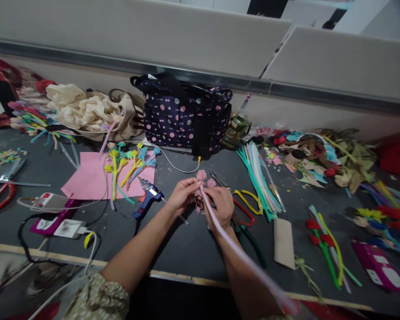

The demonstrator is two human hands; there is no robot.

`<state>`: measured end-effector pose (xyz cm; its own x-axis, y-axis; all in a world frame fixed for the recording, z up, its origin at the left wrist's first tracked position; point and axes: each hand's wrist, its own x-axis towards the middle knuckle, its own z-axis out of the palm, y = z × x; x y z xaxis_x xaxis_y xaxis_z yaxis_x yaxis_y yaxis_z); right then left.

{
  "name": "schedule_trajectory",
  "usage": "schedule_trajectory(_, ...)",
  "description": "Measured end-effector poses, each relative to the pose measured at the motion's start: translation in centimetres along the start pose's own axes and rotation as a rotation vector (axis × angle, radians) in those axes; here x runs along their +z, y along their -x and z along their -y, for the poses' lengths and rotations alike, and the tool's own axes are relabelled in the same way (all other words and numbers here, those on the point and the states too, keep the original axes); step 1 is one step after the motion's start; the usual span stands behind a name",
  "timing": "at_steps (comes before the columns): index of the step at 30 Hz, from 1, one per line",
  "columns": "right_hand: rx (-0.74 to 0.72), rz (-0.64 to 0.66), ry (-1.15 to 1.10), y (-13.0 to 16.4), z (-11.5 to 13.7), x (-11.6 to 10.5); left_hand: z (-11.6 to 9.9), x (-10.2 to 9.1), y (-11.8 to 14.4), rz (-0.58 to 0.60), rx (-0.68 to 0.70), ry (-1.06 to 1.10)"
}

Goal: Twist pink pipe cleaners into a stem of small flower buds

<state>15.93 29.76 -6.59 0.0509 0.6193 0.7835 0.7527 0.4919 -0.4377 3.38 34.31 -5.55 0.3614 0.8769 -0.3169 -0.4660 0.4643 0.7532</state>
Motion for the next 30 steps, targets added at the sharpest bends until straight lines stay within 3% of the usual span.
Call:
schedule_trajectory(13,-0.098,0.030,0.012,0.0,-0.1,-0.2,1.1,-0.6,-0.3,0.108,0.048,-0.039)
schedule_trajectory(30,0.025,-0.002,0.035,0.1,-0.3,-0.3,1.0,-0.5,-0.3,0.159,0.013,0.006)
